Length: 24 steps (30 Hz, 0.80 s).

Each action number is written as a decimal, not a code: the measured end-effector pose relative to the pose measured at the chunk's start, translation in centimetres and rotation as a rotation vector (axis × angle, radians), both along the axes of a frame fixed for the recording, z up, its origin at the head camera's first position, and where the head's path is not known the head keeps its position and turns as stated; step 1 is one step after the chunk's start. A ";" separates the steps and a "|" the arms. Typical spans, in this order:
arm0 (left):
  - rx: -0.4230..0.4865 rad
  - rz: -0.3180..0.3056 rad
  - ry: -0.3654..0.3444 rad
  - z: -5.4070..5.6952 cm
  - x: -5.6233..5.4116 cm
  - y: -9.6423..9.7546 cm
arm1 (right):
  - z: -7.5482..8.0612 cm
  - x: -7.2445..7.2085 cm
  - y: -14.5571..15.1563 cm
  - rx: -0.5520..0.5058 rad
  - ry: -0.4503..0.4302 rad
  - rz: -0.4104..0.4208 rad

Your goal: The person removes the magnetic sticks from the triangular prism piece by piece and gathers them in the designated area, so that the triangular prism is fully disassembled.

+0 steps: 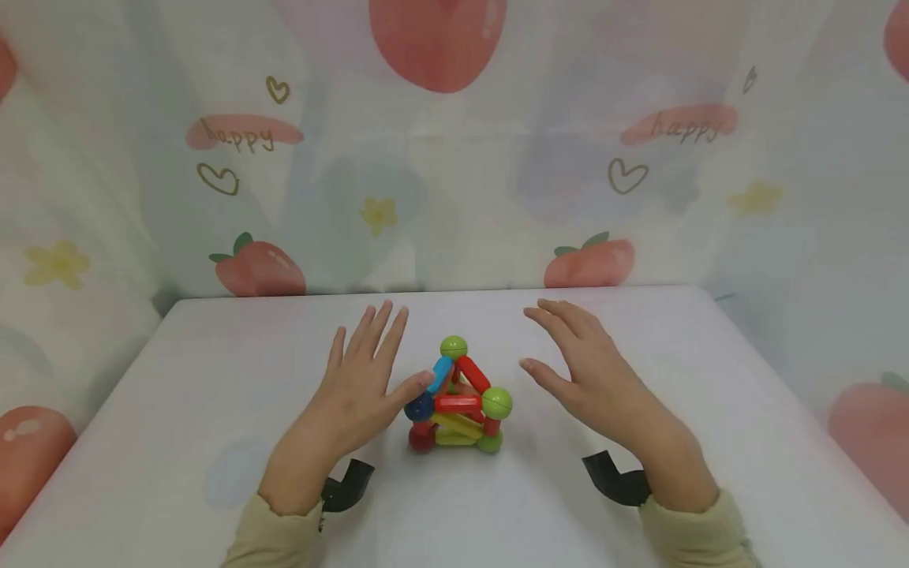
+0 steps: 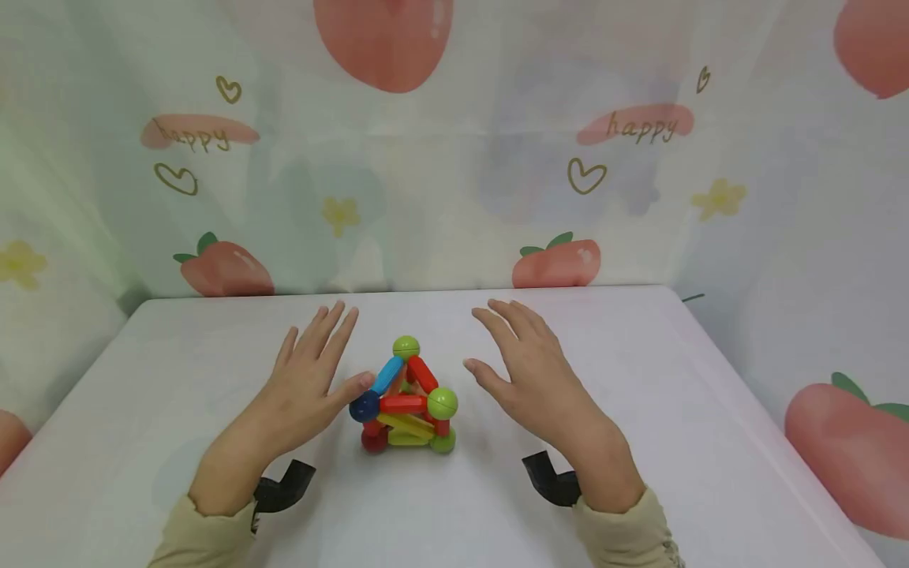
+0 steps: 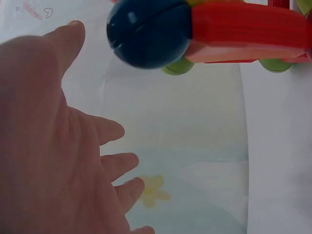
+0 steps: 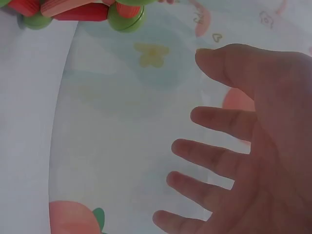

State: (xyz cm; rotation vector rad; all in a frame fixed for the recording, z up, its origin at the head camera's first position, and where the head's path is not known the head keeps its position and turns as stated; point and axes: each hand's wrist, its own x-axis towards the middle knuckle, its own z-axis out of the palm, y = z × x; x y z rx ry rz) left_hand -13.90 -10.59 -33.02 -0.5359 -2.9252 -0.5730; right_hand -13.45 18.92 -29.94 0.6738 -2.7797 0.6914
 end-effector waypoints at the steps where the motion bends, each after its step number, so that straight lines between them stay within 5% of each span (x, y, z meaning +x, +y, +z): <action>1: -0.001 -0.010 -0.005 0.0 0.0 0.2 | 0.0 0.1 -0.2 -0.012 0.001 0.010; 10: -0.035 -0.083 0.010 -0.7 0.2 2.2 | -0.3 0.3 -1.4 0.017 0.042 0.107; 21: -0.014 -0.253 0.223 -1.4 0.2 2.8 | -1.1 1.0 -3.6 0.052 0.008 0.257; 24: 0.009 -0.288 0.223 -1.6 0.2 3.3 | -1.5 1.1 -3.9 0.044 -0.010 0.269</action>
